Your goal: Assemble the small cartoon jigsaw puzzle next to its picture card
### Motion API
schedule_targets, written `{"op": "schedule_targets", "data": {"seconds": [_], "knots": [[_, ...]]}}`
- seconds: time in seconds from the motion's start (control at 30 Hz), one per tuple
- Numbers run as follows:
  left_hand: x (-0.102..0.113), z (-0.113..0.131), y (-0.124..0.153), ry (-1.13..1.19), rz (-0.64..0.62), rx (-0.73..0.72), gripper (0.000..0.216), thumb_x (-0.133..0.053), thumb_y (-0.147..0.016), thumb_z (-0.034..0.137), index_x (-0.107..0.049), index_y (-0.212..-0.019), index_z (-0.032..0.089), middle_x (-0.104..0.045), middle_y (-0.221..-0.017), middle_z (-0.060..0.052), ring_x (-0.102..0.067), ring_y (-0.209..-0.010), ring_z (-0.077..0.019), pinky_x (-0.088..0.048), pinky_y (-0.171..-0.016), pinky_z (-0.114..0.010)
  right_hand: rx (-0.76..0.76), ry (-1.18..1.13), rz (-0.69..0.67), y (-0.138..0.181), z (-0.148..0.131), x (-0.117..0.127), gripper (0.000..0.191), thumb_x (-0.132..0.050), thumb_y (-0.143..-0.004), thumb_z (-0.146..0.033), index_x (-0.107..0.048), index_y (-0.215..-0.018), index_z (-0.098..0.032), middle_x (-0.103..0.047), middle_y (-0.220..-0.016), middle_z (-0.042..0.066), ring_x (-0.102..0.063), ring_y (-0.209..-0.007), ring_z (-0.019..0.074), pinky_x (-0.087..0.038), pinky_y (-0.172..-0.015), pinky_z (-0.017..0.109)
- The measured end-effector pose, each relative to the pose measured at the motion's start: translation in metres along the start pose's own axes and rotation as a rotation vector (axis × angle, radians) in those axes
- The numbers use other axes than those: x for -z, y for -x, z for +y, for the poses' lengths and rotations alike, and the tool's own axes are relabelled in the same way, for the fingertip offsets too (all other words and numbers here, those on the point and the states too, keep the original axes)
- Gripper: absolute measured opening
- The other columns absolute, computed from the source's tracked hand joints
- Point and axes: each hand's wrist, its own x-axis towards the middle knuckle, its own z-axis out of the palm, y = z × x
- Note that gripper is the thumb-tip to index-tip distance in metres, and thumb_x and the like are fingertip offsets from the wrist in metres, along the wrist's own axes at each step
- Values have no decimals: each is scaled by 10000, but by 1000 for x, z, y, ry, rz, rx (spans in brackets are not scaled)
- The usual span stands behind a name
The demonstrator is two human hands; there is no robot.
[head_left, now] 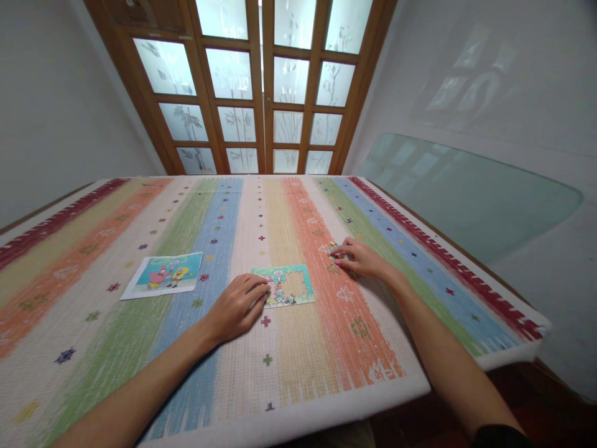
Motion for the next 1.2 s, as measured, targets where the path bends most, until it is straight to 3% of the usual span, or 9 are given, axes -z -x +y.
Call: {"op": "schedule_targets", "data": {"seconds": [0.2, 0.43, 0.67, 0.83, 1.1, 1.2], "knots": [[0, 1, -2, -8, 10, -26, 194, -493, -1019, 150, -623, -1157, 191, -702, -1112, -96, -648, -1039, -231, -544, -929, -416, -6, -35, -45, 2, 4, 6, 187, -687, -916, -293, -795, -1056, -231, -648, -947, 77, -635, -839, 214, -508, -821, 350], [-1, 1, -1, -8, 32, -40, 187, -495, -1014, 149, -636, -1132, 180, -707, -1079, -96, -650, -1010, -230, -539, -913, -407, -27, -18, -55, 0, 2, -3, 270, -664, -924, -298, -776, -1167, -258, -618, -957, 75, -627, -864, 222, -498, -858, 357], [-1, 0, -1, -6, 13, -38, 182, -499, -1016, 148, -634, -1134, 179, -699, -1092, -96, -644, -1022, -228, -535, -912, -406, -54, -14, -106, 2, 0, -2, 360, -674, -930, -428, -751, -1231, -247, -606, -997, 79, -613, -830, 218, -502, -839, 359], [-1, 0, -1, 0, 4, -47, 178, -488, -1022, 143, -625, -1130, 178, -693, -1094, -98, -636, -1030, -228, -531, -920, -407, -18, 23, -41, -1, 5, -10, 302, -537, -1007, -301, -748, -1221, -277, -589, -940, 67, -614, -865, 225, -490, -846, 356], [-1, 1, -2, 16, 0, -38, 184, -494, -1015, 145, -638, -1124, 182, -693, -1090, -97, -638, -1028, -228, -529, -933, -409, 4, -10, -48, -1, 3, -7, 101, -675, -923, -293, -713, -962, -207, -604, -962, 65, -608, -867, 211, -474, -847, 335], [-1, 0, -1, 21, -11, -28, 185, -498, -1015, 151, -639, -1129, 189, -693, -1090, -95, -640, -1031, -229, -530, -933, -411, -13, -31, -64, -1, 3, -4, 191, -707, -912, -390, -674, -867, -207, -610, -941, 58, -581, -820, 199, -469, -787, 317]]}}
